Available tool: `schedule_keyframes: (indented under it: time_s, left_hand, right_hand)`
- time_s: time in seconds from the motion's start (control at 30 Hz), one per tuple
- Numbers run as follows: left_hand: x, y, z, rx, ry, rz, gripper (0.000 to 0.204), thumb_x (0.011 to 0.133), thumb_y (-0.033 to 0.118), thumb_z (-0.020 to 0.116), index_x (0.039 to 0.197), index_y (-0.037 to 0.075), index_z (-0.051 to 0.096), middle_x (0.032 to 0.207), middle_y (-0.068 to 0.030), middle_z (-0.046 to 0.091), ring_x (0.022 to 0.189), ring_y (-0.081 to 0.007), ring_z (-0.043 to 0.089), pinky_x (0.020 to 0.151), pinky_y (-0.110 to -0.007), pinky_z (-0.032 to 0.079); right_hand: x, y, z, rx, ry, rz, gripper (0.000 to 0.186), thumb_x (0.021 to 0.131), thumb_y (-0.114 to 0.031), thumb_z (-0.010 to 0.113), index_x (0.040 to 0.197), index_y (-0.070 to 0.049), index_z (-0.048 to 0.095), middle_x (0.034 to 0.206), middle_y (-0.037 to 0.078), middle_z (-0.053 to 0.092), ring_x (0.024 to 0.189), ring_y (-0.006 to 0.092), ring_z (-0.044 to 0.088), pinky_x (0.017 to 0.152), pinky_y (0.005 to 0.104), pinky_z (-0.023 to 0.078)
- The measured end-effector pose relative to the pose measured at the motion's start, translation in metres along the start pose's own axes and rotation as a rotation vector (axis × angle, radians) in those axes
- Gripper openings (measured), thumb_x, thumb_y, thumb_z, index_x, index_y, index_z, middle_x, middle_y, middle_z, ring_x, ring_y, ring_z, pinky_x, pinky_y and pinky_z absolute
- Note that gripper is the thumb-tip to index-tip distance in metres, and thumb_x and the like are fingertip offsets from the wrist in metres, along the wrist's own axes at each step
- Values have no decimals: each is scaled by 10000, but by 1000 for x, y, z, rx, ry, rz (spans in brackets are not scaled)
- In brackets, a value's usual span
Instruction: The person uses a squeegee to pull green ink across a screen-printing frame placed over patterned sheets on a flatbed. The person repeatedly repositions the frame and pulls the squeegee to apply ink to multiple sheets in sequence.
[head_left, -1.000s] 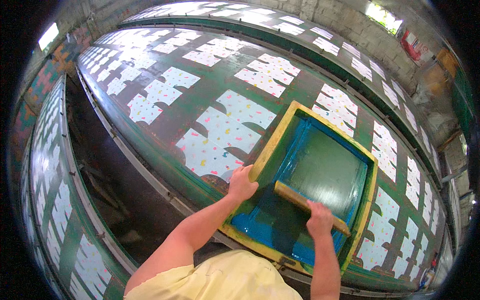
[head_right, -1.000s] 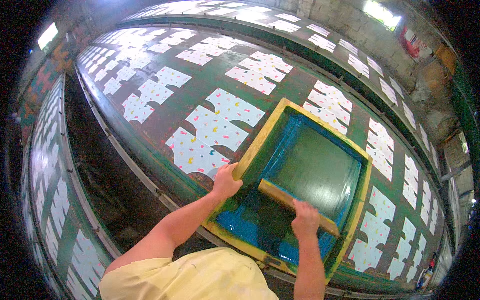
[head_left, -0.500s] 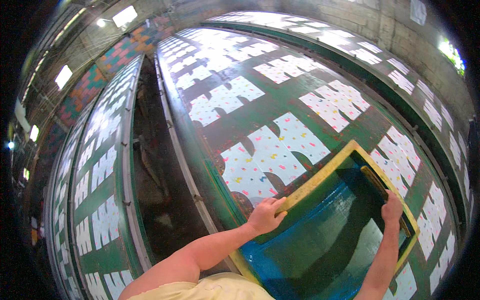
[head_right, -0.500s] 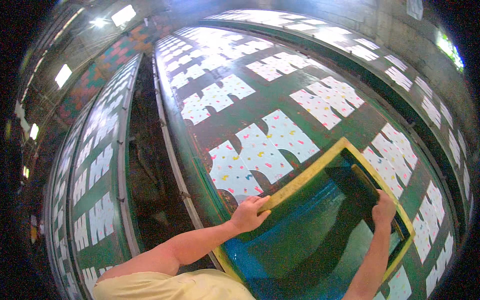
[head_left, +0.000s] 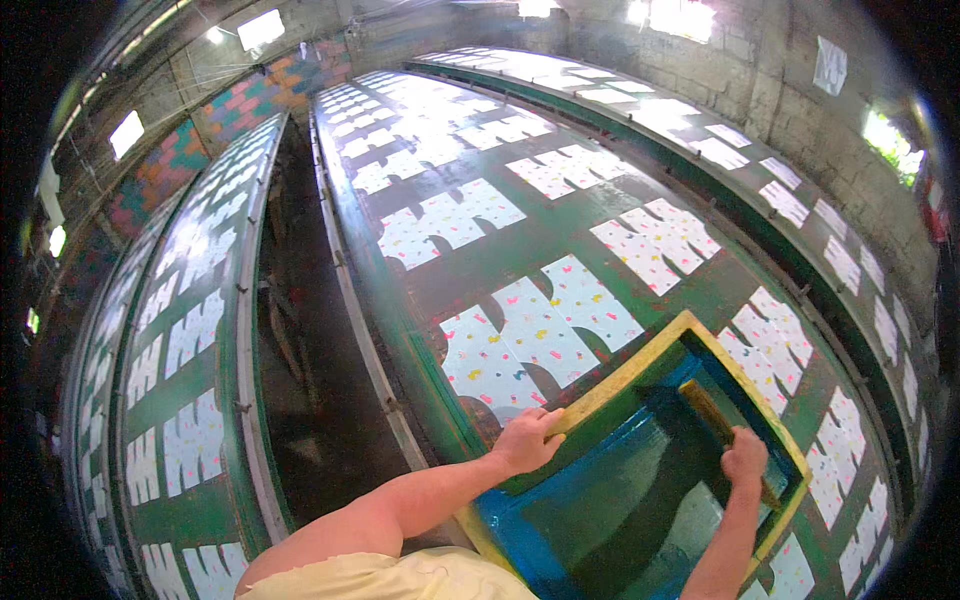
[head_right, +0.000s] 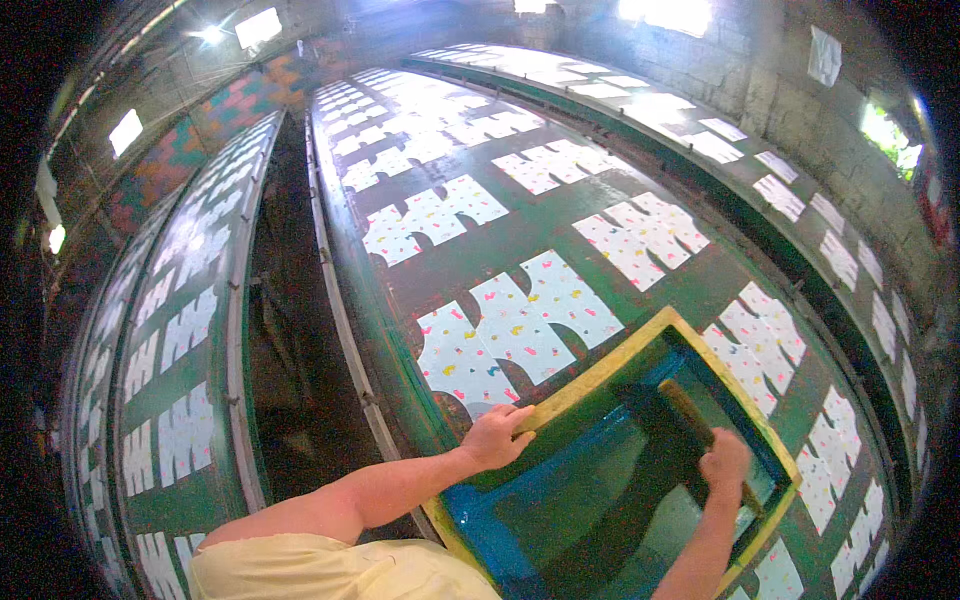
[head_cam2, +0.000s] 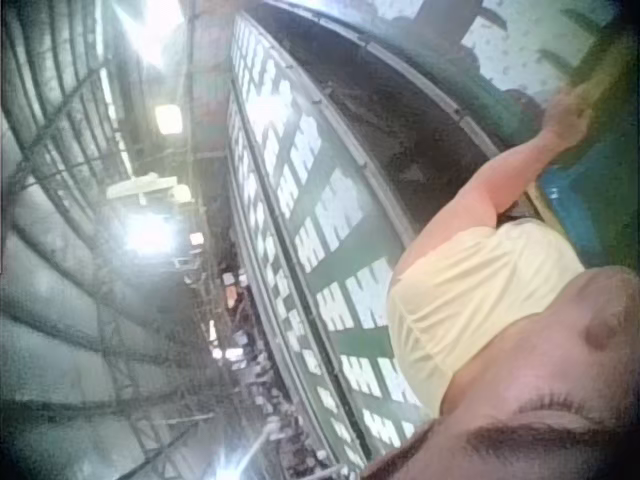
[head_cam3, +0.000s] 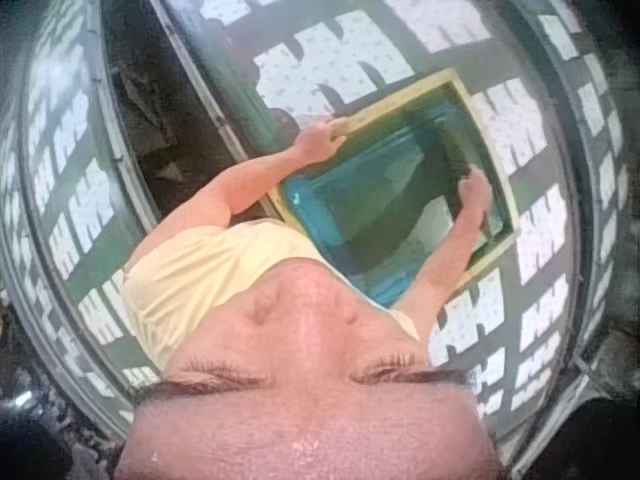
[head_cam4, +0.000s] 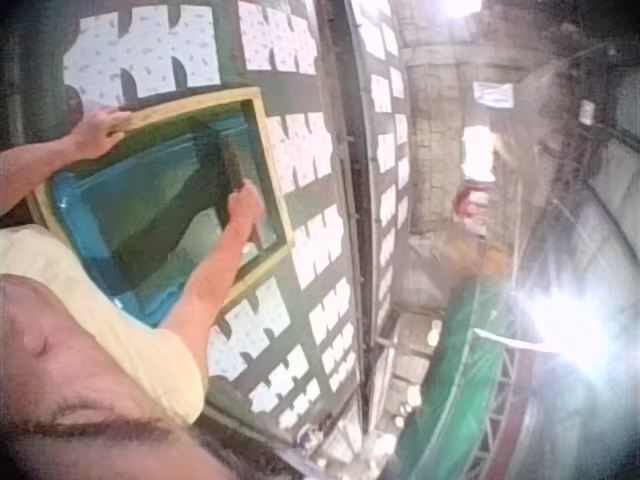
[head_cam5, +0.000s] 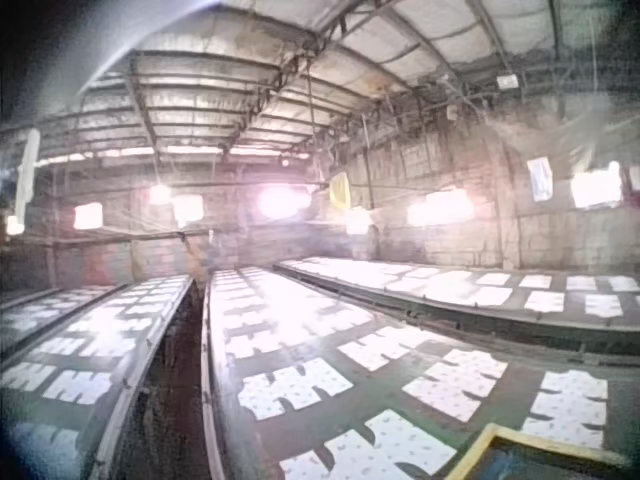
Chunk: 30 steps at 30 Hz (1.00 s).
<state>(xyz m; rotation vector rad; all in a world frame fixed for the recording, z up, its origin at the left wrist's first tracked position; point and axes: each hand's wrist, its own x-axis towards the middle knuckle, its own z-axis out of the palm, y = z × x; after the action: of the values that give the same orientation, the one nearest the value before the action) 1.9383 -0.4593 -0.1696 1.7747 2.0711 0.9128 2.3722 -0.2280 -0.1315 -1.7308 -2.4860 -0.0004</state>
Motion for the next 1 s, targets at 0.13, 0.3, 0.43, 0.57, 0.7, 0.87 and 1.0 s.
schedule_keyframes:
  time_s: [0.13,0.3,0.43,0.57,0.7,0.87,1.0]
  left_hand:
    - [0,-8,3,-30,10,24,563,960,281,809,1451,50,659,1226,-203,722,1210,-416,682,1015,-539,577]
    - [-1,-16,6,-68,46,73,543,952,259,802,1417,20,654,1192,-228,720,1192,-447,679,1010,-554,574]
    - [0,-21,6,-100,54,117,526,940,239,794,1389,5,652,1153,-260,700,1159,-468,669,998,-563,567]
    - [-1,-23,7,-108,-13,69,547,946,250,793,1407,4,632,1191,-253,693,1213,-457,649,1033,-548,555]
    - [-4,-24,6,-78,13,82,561,962,269,776,1439,18,618,1204,-245,693,1224,-453,646,1061,-545,553]
    - [-3,-22,6,72,-30,85,415,979,339,766,1238,42,634,1099,-211,752,1114,-400,731,1004,-495,587]
    - [-2,-20,11,97,-4,84,385,983,300,767,1192,9,626,1105,-259,747,1089,-436,737,951,-542,602]
  right_hand:
    - [-71,-56,-9,14,-123,88,423,832,-105,748,1238,-205,813,1193,135,790,1087,405,761,927,539,612]
    - [-177,-135,-17,80,-47,35,454,773,-37,719,1185,-198,819,1082,152,773,1026,395,759,894,531,613]
    - [-251,-199,-21,90,-24,12,454,756,-29,720,1172,-183,814,1068,124,769,1019,381,753,891,513,616]
    - [-318,-260,-25,103,-39,16,463,751,-13,714,1170,-186,810,1071,109,770,1019,372,753,884,502,615]
    - [-357,-302,-34,113,-41,-3,487,756,-2,702,1206,-162,798,1084,108,767,1034,369,748,903,490,605]
    - [-375,-321,-41,191,-49,-34,482,806,-236,878,1256,-109,762,1126,147,743,1150,395,694,1016,510,569]
    - [-392,-317,-38,165,-57,-26,699,814,-470,927,1368,-102,713,1285,174,739,1243,392,676,1088,514,551]
